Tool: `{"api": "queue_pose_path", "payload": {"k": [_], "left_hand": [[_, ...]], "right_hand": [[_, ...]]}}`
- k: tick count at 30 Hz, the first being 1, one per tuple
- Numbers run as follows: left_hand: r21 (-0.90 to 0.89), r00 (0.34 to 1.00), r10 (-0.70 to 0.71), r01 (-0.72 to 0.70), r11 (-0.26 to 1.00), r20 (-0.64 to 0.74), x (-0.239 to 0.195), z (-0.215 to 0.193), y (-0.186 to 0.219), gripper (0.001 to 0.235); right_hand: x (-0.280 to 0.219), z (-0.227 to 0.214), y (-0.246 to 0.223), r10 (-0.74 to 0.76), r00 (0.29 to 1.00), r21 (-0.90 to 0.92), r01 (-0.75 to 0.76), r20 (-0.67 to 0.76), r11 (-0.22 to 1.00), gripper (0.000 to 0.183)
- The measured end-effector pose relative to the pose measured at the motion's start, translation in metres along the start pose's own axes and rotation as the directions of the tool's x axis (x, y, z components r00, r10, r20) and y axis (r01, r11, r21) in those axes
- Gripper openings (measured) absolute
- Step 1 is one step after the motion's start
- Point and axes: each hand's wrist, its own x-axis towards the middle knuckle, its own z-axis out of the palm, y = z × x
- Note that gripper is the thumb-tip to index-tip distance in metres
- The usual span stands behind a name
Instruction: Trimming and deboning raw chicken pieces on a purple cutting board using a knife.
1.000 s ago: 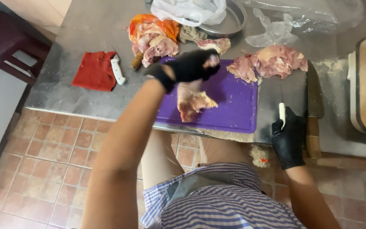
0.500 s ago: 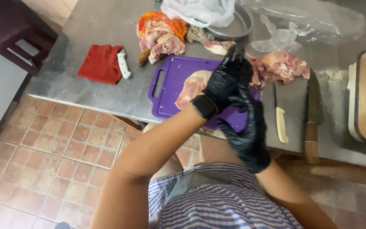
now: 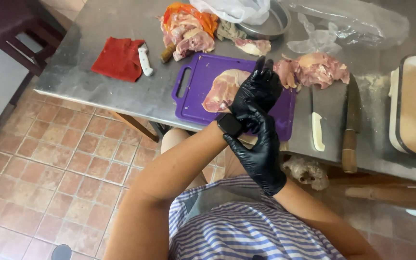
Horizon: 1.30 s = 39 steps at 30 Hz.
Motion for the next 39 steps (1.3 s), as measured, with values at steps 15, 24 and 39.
{"api": "queue_pose_path", "payload": {"k": [15, 24, 39], "left_hand": [[0.373, 0.691, -0.716, 0.64, 0.672, 0.104, -0.076, 0.016, -0.043, 0.097], [-0.028, 0.82, -0.535, 0.551, 0.834, 0.204, -0.062, 0.001, -0.032, 0.083], [-0.341, 0.651, -0.757, 0.7, 0.627, -0.056, -0.127, -0.037, -0.031, 0.047]], "right_hand": [[-0.031, -0.119, 0.201, 0.236, 0.962, -0.917, 0.035, 0.139, 0.397, 0.059], [-0.029, -0.12, 0.214, 0.117, 0.984, -0.884, 0.067, 0.136, 0.462, 0.034], [0.022, -0.059, 0.112, 0.144, 0.881, -0.601, 0.181, 0.451, 0.779, 0.041]]}}
